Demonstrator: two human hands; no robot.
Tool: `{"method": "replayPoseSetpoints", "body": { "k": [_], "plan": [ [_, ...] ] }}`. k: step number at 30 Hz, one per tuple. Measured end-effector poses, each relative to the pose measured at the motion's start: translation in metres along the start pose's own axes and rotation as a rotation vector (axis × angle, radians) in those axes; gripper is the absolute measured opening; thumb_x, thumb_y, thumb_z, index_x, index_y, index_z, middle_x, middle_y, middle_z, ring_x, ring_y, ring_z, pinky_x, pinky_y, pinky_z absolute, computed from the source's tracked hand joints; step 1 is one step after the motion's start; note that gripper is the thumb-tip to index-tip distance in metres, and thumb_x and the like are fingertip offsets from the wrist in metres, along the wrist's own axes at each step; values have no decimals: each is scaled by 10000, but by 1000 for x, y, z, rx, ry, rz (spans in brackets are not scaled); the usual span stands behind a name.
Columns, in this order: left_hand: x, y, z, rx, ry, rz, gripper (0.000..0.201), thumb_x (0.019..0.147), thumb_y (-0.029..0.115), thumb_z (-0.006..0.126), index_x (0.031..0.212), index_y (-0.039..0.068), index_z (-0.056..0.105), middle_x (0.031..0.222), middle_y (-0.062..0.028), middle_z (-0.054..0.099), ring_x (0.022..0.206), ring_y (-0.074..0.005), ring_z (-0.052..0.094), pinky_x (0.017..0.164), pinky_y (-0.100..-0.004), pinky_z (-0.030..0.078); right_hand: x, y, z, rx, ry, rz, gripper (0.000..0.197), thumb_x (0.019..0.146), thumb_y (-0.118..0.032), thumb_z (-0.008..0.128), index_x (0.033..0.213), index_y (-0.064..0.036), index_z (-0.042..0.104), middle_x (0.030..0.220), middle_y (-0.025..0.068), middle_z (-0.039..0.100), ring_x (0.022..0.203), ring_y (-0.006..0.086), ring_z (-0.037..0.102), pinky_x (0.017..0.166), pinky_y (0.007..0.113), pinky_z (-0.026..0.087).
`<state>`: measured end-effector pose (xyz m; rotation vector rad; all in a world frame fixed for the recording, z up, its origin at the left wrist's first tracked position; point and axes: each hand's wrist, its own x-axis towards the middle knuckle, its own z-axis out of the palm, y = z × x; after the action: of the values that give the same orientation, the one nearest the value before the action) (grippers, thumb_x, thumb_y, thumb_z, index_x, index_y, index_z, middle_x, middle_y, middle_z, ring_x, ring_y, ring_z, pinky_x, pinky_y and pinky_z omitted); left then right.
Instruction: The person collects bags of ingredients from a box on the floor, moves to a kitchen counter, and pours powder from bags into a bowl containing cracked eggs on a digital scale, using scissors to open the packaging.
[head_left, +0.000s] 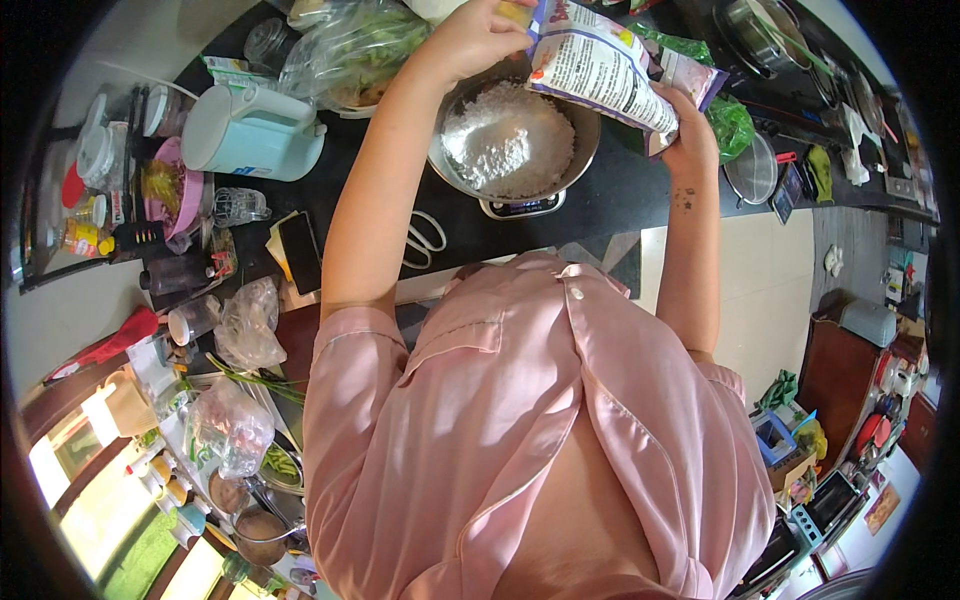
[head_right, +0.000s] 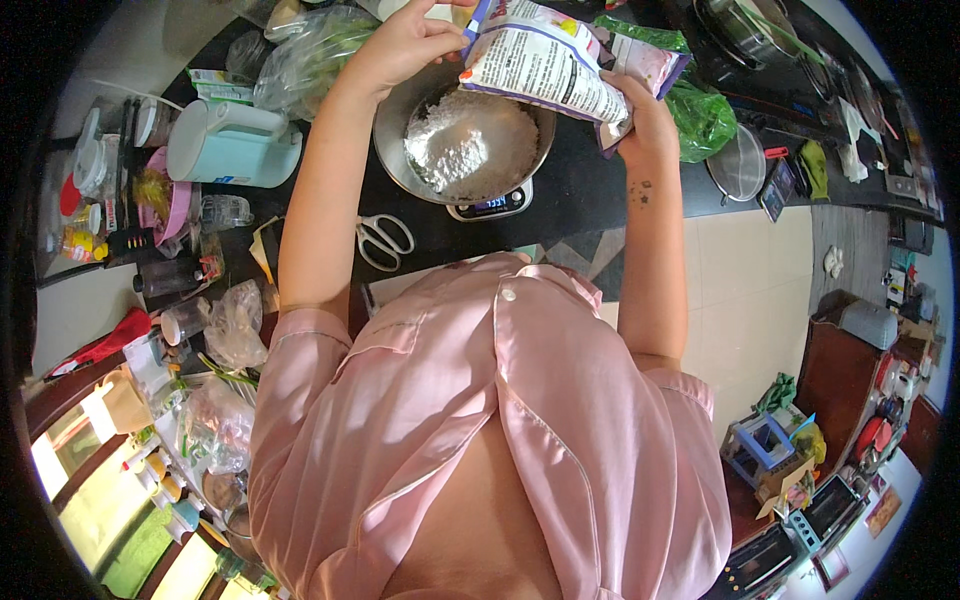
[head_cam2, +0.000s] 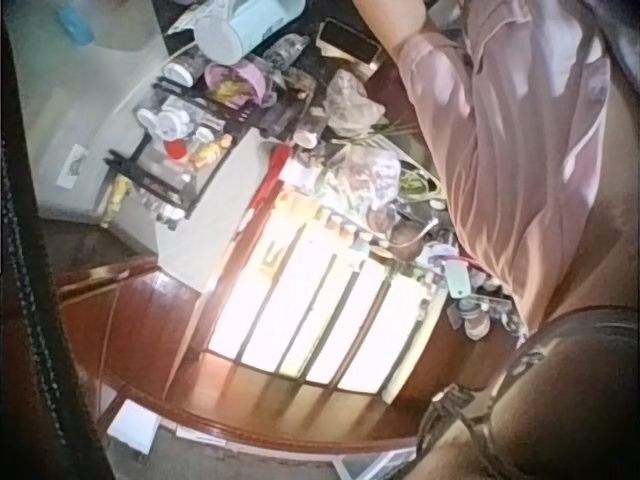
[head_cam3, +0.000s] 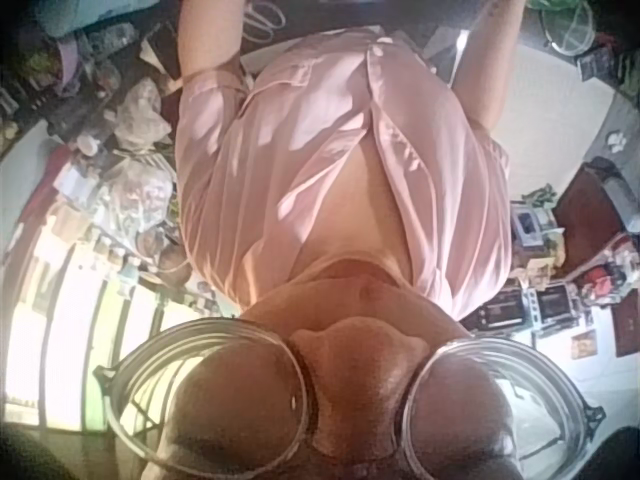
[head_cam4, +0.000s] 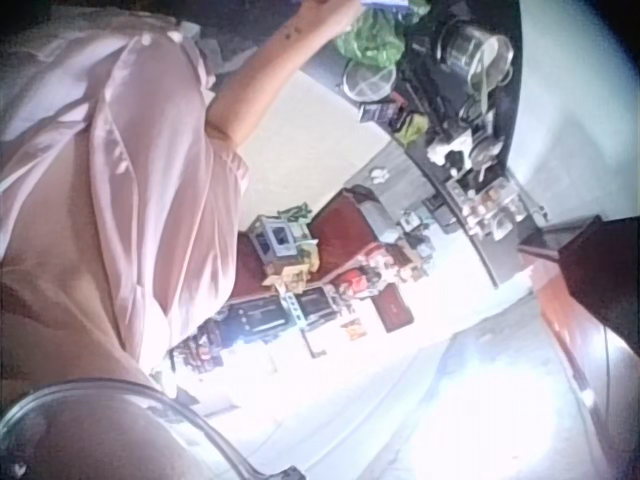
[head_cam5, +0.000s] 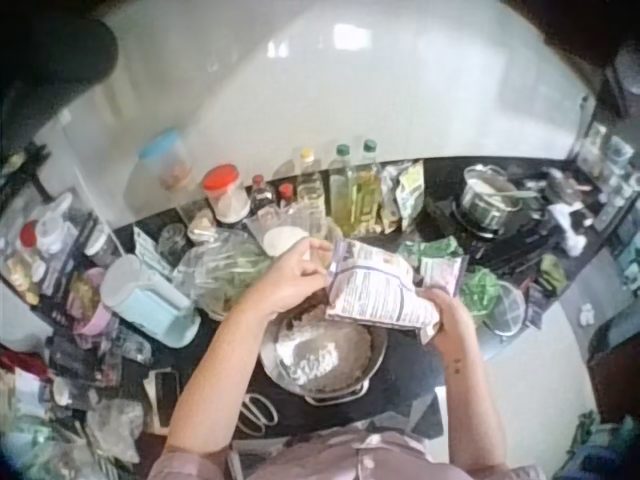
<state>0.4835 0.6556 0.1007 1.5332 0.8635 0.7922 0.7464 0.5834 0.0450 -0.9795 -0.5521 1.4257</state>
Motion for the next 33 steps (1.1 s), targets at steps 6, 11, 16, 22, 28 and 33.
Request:
{"method": "replayPoseSetpoints", "body": {
  "k": [6,11,16,22,28,33],
  "plan": [
    [-1,-1,0,8,0,5,374,773,-14,549,1127,30,436,706,-5,545,618,-73,495,557,-212,391,-4,-4,7,41,26,-24,160,772,6,572,913,81,562,847,139,610,700,211,630,589,291,510],
    [-5,-12,0,54,33,67,373,778,-11,546,1131,34,436,699,-1,533,619,-73,493,564,-211,395,-4,-8,10,-80,25,-62,176,810,-30,535,948,77,559,864,148,614,737,210,631,650,286,515],
    [-4,8,2,-22,22,-81,376,771,-22,530,1130,41,440,765,-25,563,687,-83,521,592,-216,407,5,-2,-2,-10,13,55,177,836,-47,507,972,54,555,883,133,616,750,205,634,647,284,515],
    [20,29,-11,3,-10,113,397,763,-10,541,1140,52,434,809,-59,573,707,-98,535,609,-227,417,0,2,15,245,50,178,250,894,-108,462,1105,27,474,928,146,610,777,228,635,633,354,543],
    [7,-19,-9,341,-21,63,463,799,33,571,1225,120,412,859,-96,642,760,-118,571,697,-264,444,-9,-23,25,-116,20,-187,259,730,45,585,988,45,562,918,120,617,777,222,625,676,301,503],
    [-6,-46,21,321,51,-9,494,787,6,541,1242,108,378,852,-100,638,771,-140,579,734,-283,453,-15,-20,39,-410,37,-416,381,683,17,670,1042,6,544,927,66,614,822,144,589,706,276,474]
  ]
}}
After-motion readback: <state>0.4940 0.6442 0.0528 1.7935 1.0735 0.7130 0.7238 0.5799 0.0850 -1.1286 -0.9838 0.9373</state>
